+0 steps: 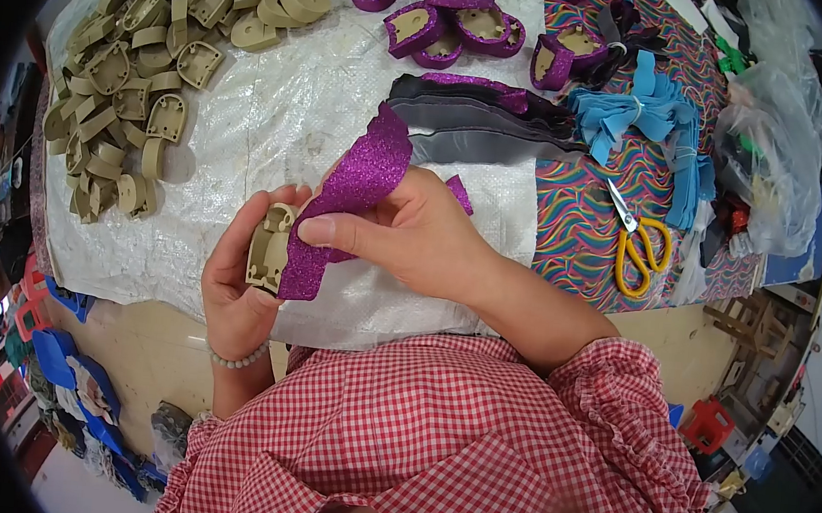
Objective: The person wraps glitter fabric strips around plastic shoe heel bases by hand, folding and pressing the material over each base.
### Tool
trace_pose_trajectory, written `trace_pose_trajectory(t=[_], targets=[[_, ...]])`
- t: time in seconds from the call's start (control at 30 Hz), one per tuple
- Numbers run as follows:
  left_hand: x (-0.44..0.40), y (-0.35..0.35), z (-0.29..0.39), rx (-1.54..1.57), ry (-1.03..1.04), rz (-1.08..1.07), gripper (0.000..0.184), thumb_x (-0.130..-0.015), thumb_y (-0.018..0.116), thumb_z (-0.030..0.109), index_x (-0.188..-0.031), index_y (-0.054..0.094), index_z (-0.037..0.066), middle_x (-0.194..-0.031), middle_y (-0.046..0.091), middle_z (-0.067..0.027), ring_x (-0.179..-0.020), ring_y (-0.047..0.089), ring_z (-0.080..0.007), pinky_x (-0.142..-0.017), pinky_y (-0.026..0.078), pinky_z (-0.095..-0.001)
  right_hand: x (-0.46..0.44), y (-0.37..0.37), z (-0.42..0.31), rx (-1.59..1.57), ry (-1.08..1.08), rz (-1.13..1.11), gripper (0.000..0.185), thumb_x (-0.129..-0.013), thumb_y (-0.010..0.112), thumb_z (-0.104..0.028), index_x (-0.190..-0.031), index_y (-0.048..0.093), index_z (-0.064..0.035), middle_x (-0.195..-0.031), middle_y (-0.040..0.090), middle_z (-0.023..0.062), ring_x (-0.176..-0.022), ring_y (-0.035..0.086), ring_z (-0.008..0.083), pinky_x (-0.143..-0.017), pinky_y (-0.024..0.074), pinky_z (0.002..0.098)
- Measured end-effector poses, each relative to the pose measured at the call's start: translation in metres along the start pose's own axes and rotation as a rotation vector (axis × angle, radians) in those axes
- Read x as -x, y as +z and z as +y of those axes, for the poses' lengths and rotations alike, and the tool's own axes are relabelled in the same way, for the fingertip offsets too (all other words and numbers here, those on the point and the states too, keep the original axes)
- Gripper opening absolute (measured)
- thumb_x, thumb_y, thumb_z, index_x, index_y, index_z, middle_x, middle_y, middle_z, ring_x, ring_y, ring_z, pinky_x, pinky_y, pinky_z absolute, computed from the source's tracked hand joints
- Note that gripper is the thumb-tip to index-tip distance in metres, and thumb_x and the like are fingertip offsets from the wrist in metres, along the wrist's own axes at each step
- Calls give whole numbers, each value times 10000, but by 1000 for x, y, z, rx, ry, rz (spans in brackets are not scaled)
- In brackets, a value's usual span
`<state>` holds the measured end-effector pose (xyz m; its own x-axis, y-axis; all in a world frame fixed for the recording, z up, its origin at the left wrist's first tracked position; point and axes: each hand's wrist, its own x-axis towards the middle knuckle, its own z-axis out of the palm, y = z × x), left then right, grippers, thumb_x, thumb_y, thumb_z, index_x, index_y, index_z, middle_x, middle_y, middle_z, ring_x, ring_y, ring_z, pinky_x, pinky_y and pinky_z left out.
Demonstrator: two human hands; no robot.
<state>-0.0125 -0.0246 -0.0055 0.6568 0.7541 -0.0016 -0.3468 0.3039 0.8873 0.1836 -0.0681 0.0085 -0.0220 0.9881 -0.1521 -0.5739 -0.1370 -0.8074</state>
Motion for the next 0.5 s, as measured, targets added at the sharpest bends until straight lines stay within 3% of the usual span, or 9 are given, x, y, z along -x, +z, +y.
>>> trace_pose_trajectory(t=[0.1,0.2,0.27,0.33,0.37,0.5], targets=[[-3,16,5,-49,-16,80,781,-772,738,105,-1410,310,-39,-1470,294,-231,-1372,295,-301,-1093,294,-372,0,-2,2,221,-166,3,164,-830,689,-38,-984,639,-7,-1014,658,70,-889,636,131,-734,533,268],[-6,30,6,-326,55,144,790,-768,727,54,-1419,288,-33,-1488,251,-220,-1388,249,-282,-1101,277,-366,1,-9,4,559,-323,2,142,-820,682,-20,-953,635,-6,-1021,646,88,-935,622,151,-771,515,282],[-1,28,3,-264,-23,247,793,-739,736,5,-1408,311,-27,-1415,373,-199,-1318,371,-259,-1077,322,-361,3,-12,6,597,-385,-19,122,-813,667,-12,-927,623,-7,-1063,622,131,-978,601,186,-816,498,314],[1,21,7,-167,-163,216,792,-726,740,-10,-1400,324,-30,-1376,425,-186,-1275,428,-251,-1063,344,-357,4,-12,-5,324,-103,33,126,-812,668,-15,-930,624,0,-1056,622,129,-980,599,181,-817,498,308],[1,16,5,-188,-129,150,774,-732,737,-3,-1393,337,-30,-1364,447,-180,-1242,467,-242,-1052,360,-356,3,-12,-10,182,37,57,128,-812,668,-16,-931,625,3,-1052,622,128,-982,599,179,-817,498,306],[-1,4,10,-201,-119,-16,750,-753,719,3,-1394,332,-40,-1403,407,-192,-1266,446,-256,-1061,350,-362,-1,-11,-12,175,35,28,116,-812,669,-20,-921,636,0,-1045,623,124,-964,605,174,-817,498,295]])
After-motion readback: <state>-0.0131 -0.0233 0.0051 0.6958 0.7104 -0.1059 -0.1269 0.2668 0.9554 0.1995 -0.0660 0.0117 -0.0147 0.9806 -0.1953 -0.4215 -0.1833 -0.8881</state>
